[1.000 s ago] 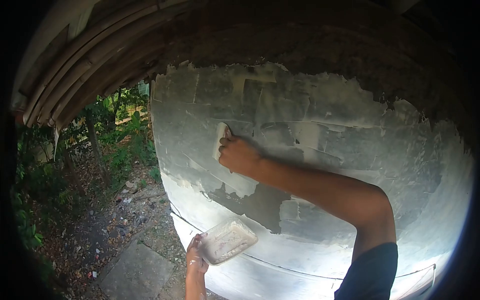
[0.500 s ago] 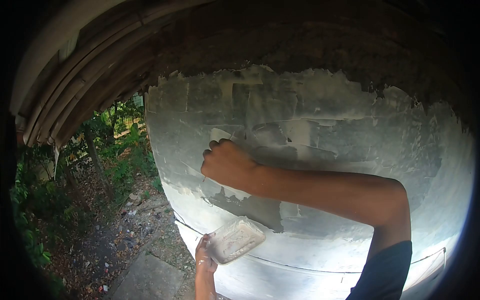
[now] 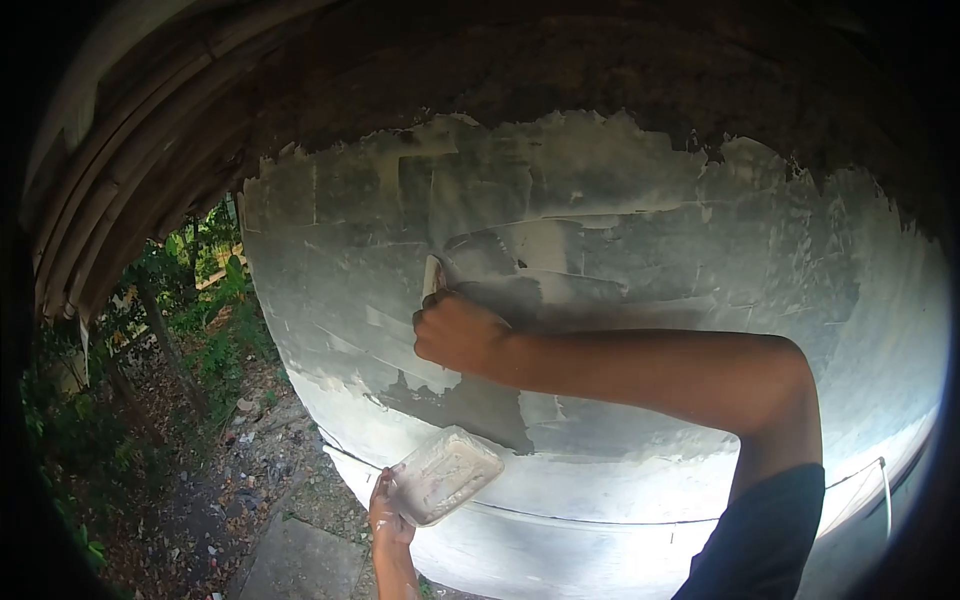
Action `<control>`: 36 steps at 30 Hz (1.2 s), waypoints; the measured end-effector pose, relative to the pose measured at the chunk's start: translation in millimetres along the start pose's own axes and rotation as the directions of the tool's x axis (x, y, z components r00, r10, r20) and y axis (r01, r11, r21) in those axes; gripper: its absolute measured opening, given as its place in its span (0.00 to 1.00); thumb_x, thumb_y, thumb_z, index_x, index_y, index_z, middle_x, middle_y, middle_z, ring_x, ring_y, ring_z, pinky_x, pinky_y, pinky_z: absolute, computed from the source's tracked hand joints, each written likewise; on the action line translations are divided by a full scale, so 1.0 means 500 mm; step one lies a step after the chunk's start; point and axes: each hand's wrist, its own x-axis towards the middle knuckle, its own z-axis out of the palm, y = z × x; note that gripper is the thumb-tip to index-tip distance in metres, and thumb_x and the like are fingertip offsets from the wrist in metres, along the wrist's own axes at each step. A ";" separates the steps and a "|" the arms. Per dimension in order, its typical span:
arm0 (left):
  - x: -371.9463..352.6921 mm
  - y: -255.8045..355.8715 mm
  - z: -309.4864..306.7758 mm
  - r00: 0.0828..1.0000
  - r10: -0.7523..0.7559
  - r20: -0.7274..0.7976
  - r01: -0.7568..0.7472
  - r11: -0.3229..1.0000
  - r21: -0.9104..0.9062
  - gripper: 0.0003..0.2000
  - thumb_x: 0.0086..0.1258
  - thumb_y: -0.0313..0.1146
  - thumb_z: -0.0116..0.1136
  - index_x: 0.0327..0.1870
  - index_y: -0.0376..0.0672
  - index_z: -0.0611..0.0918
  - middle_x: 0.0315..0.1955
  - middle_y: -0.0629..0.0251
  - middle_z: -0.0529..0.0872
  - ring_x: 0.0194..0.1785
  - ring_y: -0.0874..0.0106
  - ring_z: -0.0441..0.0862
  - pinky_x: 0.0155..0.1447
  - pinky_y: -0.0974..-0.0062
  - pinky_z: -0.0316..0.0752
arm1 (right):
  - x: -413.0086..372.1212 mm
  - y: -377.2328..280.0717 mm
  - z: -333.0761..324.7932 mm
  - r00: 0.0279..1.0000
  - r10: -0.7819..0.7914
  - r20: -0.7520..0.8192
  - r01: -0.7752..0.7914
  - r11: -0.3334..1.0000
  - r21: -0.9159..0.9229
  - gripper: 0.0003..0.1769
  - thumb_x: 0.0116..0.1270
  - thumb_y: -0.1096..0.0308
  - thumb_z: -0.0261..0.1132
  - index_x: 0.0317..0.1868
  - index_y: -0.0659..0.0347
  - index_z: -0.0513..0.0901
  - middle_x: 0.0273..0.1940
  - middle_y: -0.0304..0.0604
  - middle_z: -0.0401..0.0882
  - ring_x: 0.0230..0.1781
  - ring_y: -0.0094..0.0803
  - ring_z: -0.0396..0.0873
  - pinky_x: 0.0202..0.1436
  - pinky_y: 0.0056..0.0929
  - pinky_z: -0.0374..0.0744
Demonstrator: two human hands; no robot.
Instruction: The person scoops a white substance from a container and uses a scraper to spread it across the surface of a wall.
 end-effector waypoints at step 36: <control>-0.074 -0.033 0.060 0.993 0.119 -0.004 -0.119 0.992 0.050 0.12 0.73 0.39 0.55 0.44 0.38 0.79 0.40 0.65 0.83 0.45 0.72 0.79 0.53 0.73 0.75 | 0.104 0.141 -0.099 0.967 -0.101 -0.234 0.108 0.994 0.017 0.06 0.50 0.67 0.67 0.20 0.58 0.83 0.26 0.39 0.83 0.36 0.32 0.82 0.36 0.30 0.81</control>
